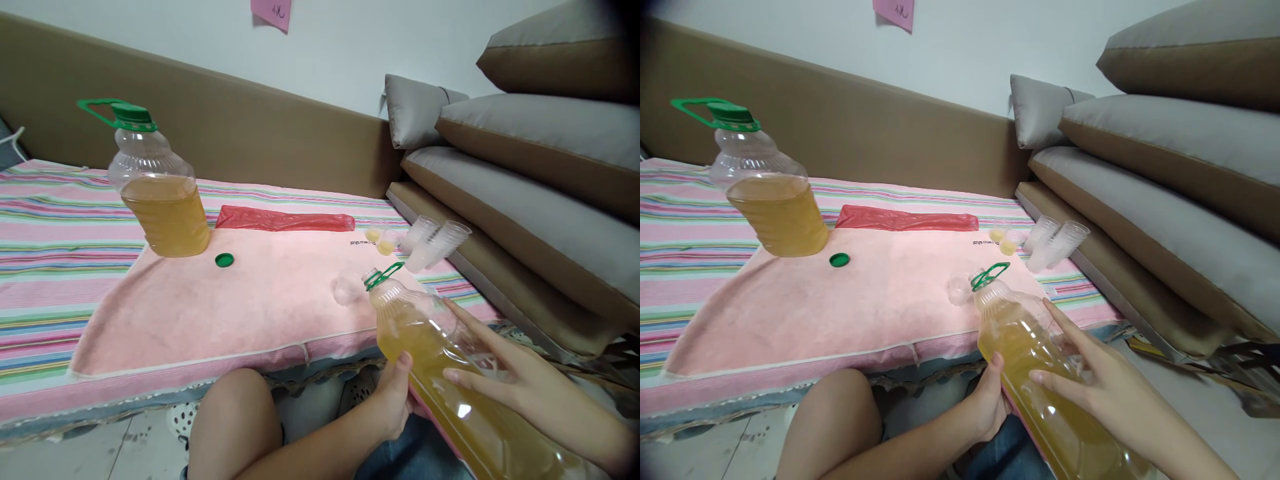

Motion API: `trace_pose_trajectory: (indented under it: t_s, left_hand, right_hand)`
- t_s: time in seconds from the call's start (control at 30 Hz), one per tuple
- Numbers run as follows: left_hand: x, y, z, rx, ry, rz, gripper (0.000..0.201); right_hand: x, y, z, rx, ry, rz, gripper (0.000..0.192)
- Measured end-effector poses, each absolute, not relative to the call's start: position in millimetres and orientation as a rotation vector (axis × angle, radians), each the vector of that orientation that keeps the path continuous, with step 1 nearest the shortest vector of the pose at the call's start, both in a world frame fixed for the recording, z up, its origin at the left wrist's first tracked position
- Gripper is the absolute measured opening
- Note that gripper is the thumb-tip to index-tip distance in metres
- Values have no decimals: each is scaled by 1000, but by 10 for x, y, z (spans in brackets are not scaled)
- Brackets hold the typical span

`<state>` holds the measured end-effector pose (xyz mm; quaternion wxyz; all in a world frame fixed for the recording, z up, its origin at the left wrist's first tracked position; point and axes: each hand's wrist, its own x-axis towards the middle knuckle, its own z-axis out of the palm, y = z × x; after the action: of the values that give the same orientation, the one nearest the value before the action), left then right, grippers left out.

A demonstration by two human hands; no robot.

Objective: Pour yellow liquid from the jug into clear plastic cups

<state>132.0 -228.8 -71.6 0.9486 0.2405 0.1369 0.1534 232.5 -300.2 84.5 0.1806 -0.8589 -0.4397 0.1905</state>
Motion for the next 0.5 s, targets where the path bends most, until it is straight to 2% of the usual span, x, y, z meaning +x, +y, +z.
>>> trace_pose_trajectory:
  t_s: [0.2, 0.5]
  left_hand:
    - [1351, -2287, -740, 489, 289, 302, 104]
    - [1371, -2298, -821, 518, 206, 325, 99]
  right_hand:
    - [2332, -2992, 857, -2422, -1269, 535, 94]
    - [2362, -2966, 830, -2468, -1269, 531, 98]
